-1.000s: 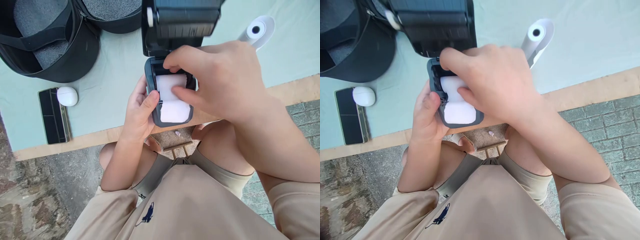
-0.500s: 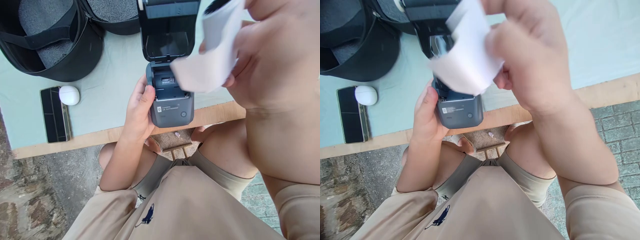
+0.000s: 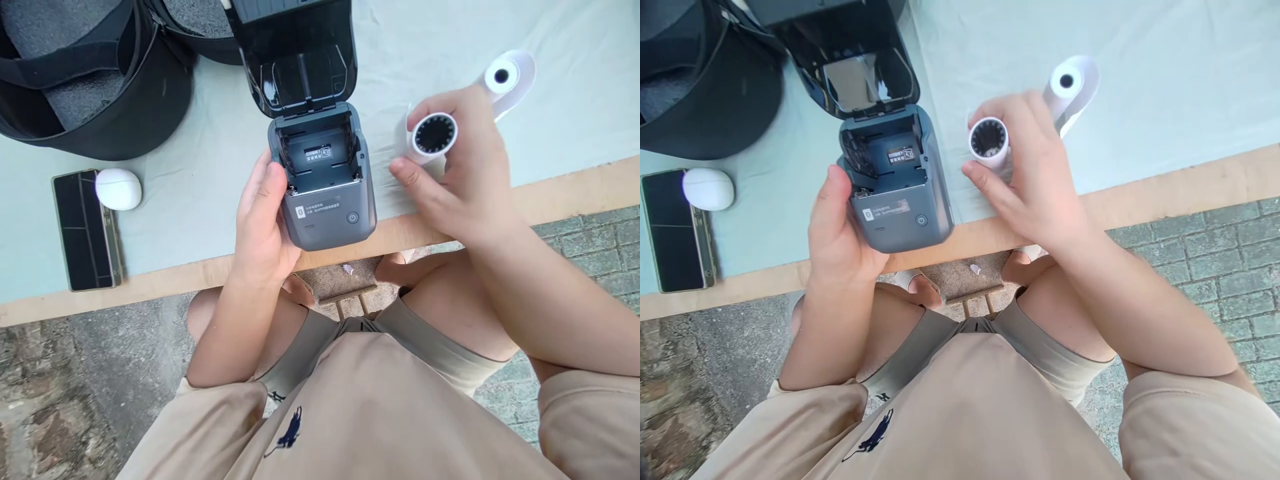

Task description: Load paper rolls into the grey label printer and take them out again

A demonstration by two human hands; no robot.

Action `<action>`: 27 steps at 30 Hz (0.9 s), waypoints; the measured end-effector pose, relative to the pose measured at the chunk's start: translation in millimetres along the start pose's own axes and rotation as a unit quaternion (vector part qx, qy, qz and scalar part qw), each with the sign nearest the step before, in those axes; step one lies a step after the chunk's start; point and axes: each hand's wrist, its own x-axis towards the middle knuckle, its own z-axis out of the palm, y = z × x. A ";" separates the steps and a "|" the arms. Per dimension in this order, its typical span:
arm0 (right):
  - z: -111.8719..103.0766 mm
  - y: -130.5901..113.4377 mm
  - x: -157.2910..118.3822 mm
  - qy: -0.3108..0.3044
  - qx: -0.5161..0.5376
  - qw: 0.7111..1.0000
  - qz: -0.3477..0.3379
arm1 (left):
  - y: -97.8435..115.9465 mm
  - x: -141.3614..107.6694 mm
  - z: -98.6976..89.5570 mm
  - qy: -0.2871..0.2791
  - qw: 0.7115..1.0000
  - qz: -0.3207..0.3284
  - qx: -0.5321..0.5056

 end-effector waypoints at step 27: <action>-37.6 39.5 17.0 0.132 0.037 0.990 -0.017 | -4.3 4.6 -0.4 -0.021 0.999 0.033 0.016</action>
